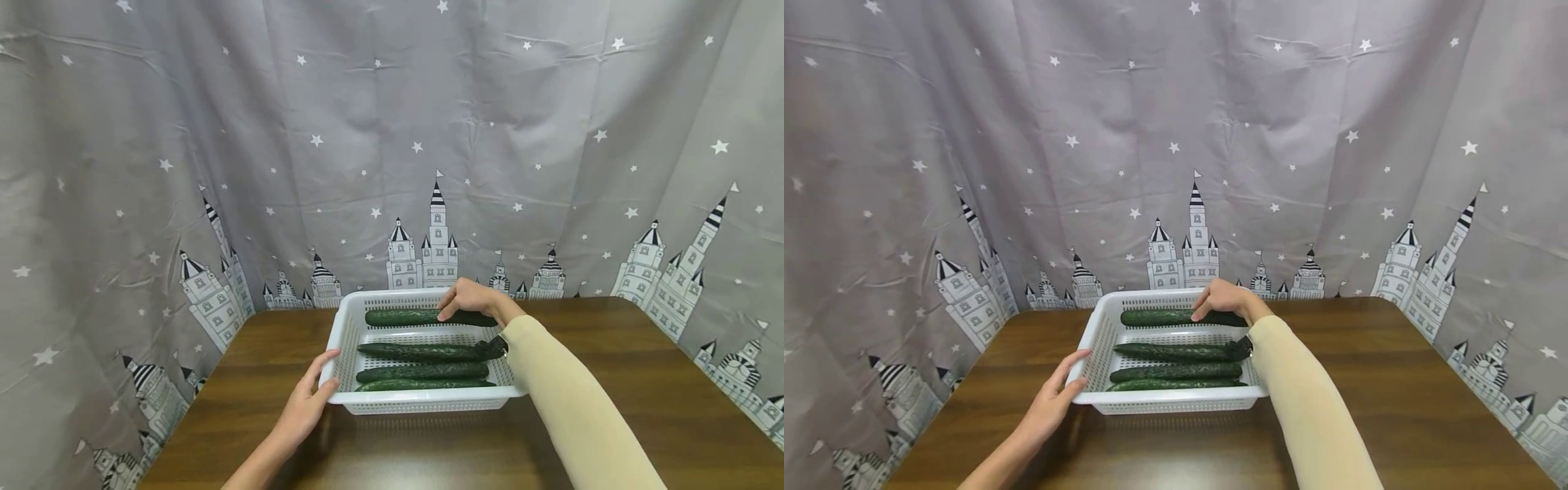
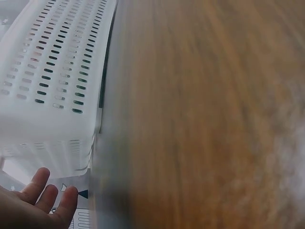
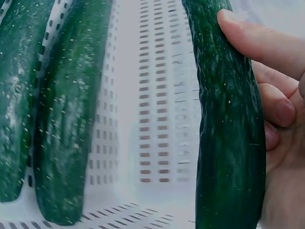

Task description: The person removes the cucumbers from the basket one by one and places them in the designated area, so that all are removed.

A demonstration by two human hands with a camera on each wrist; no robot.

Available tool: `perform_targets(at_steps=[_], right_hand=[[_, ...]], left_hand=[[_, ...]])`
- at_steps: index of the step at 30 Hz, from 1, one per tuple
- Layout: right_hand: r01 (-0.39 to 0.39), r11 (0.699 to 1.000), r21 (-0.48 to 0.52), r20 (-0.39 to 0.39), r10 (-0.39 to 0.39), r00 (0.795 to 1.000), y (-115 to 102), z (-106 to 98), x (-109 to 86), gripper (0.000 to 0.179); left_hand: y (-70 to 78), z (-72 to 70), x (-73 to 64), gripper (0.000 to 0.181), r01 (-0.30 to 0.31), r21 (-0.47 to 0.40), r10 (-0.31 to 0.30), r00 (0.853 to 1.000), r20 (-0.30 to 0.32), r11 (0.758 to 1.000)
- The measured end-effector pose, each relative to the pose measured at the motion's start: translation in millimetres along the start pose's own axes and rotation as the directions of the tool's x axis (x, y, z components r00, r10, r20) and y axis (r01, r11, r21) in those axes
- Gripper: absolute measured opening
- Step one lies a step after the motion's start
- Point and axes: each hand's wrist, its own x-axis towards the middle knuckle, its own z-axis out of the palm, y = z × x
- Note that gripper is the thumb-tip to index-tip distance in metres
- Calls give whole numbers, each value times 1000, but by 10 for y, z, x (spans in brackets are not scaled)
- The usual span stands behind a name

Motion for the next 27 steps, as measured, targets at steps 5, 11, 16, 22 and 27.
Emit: perform_targets(at_steps=[5, 11, 16, 22, 27], right_hand=[[42, 999, -14, 8, -41, 999, -145, -124, -42, 33], [73, 997, -28, -8, -73, 997, -169, -266, -143, 31], [99, 995, -31, -26, -99, 995, -151, -329, -171, 32], [89, 995, -40, -21, -90, 996, -129, -394, -222, 33], [63, 997, -47, -41, -65, 997, -138, -422, -248, 33]], left_hand=[[-3, -29, 2, 47, -9, 8, 9, 1000, -13, 1000], [-7, -26, 12, 47, 2, 11, -2, 1000, 4, 1000], [-8, -17, 14, 48, -5, -2, 5, 1000, 1, 1000], [-13, -9, 7, 47, -1, 4, 1, 1000, 3, 1000], [-35, -10, 32, 48, -5, -11, 5, 1000, -2, 1000]])
